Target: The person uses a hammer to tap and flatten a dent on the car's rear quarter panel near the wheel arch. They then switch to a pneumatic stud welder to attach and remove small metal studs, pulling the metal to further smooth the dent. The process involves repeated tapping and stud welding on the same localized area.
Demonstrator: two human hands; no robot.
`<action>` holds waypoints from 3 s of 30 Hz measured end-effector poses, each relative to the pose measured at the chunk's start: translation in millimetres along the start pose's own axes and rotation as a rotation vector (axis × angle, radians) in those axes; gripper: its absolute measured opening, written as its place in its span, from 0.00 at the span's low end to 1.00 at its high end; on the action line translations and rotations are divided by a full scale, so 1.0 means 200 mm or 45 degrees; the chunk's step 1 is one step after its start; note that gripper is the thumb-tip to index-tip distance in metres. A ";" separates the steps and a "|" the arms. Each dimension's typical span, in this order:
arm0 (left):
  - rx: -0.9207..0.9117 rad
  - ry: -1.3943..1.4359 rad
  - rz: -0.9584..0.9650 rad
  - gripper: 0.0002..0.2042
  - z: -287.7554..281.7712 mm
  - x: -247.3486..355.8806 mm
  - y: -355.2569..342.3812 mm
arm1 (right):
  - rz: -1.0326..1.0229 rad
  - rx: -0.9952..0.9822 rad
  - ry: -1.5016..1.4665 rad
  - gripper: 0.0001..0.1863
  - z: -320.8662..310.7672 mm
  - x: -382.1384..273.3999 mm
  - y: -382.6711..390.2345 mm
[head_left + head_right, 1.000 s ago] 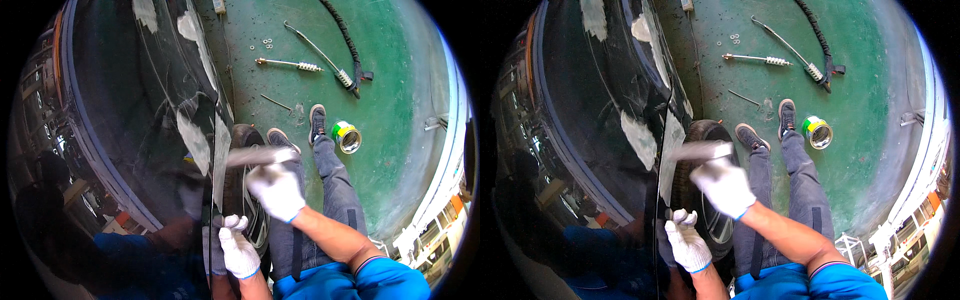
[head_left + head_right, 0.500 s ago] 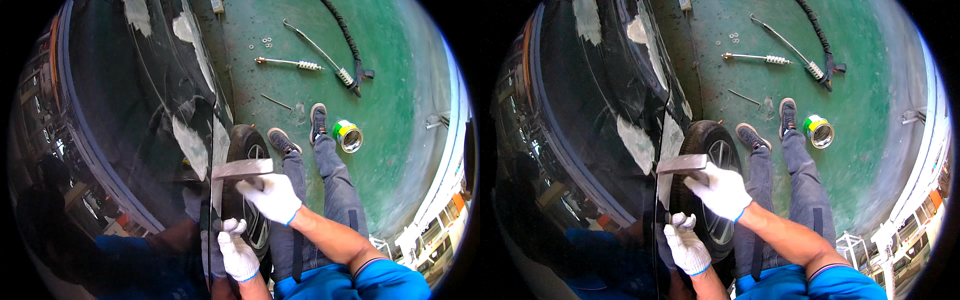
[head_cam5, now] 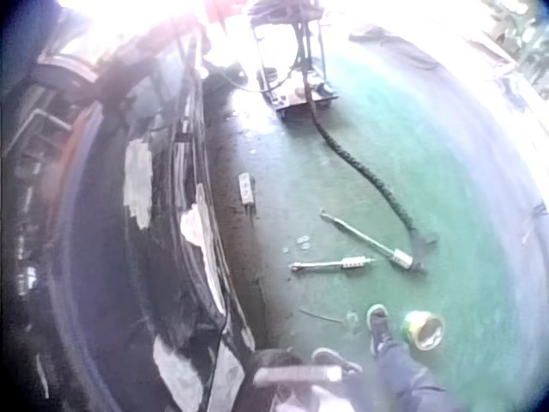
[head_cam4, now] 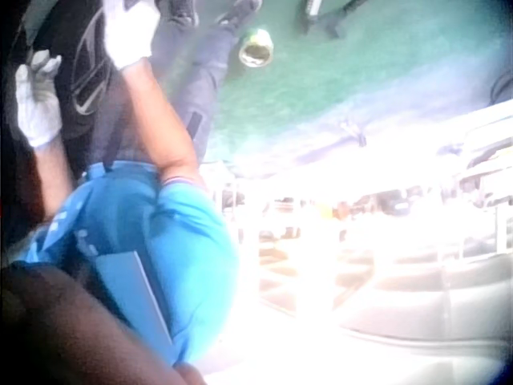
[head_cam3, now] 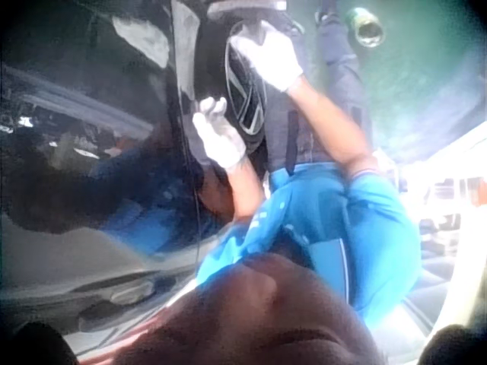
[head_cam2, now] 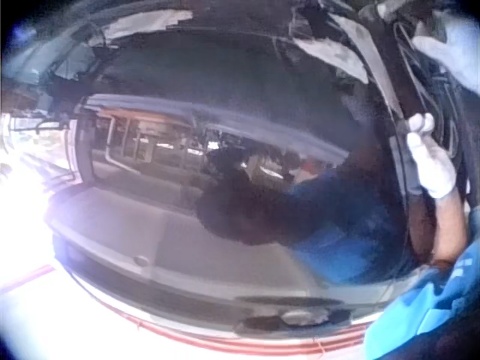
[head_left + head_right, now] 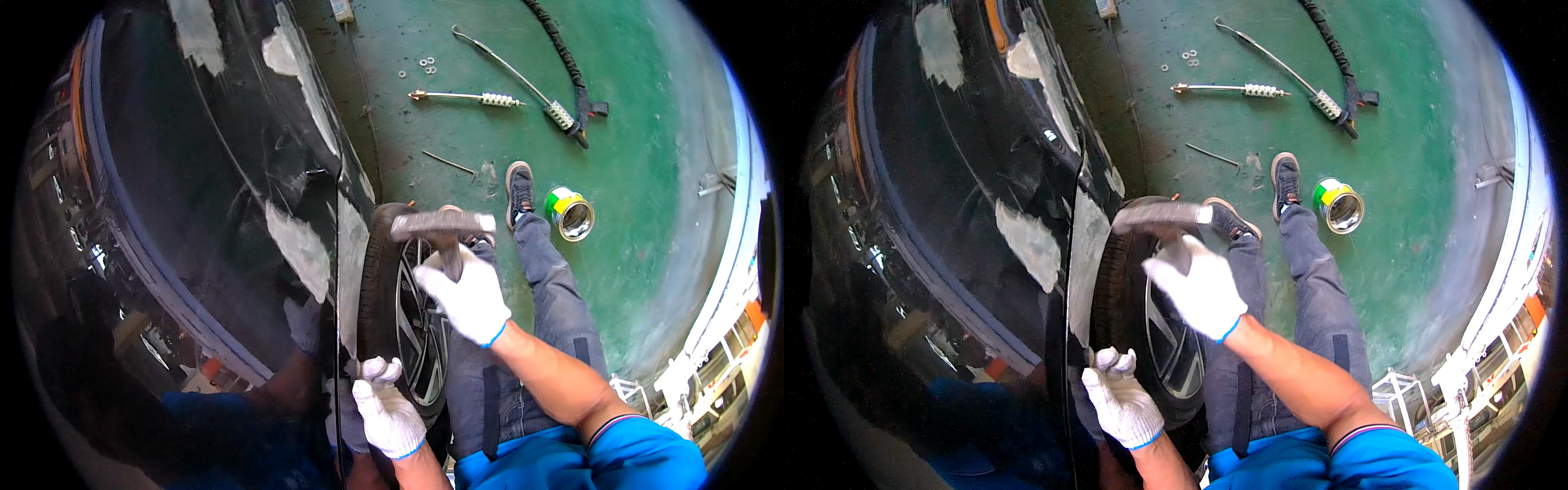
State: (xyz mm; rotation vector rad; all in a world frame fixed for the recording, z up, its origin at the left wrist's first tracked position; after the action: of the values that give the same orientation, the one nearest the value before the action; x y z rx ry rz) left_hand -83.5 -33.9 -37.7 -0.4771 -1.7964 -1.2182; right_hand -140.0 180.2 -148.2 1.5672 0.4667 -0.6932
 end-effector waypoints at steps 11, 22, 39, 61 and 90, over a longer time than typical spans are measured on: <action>-0.034 -0.083 -0.073 0.20 0.07 -0.02 0.02 | 0.626 -0.065 -0.905 0.10 -0.08 0.69 0.05; -0.138 -0.165 0.029 0.16 0.17 0.02 0.07 | 0.482 -0.141 -1.007 0.11 -0.16 0.57 0.05; 0.095 -0.072 0.145 0.21 -0.01 0.02 -0.02 | -0.137 -0.176 0.096 0.18 0.16 0.02 -0.19; 0.228 -0.170 0.181 0.23 -0.09 0.01 -0.02 | -0.297 -0.075 0.016 0.14 0.13 -0.07 -0.23; 0.686 -2.056 1.157 0.20 0.10 1.96 0.89 | 0.460 0.205 -0.134 0.09 -1.92 0.79 0.67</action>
State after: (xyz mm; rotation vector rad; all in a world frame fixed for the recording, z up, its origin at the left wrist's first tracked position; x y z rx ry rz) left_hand -173.9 0.2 383.1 -1.9815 -2.3921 0.6025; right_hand 125.6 526.5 -146.9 1.6992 0.0449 -0.5398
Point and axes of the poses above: each hand's wrist, its own y-axis away from the middle knuckle, its own z-axis out of the palm, x = y × z, the point moved 10 cm from there along -y, towards the middle knuckle, and after that the axes turned 4 degrees about -x, right-handed, at the moved point
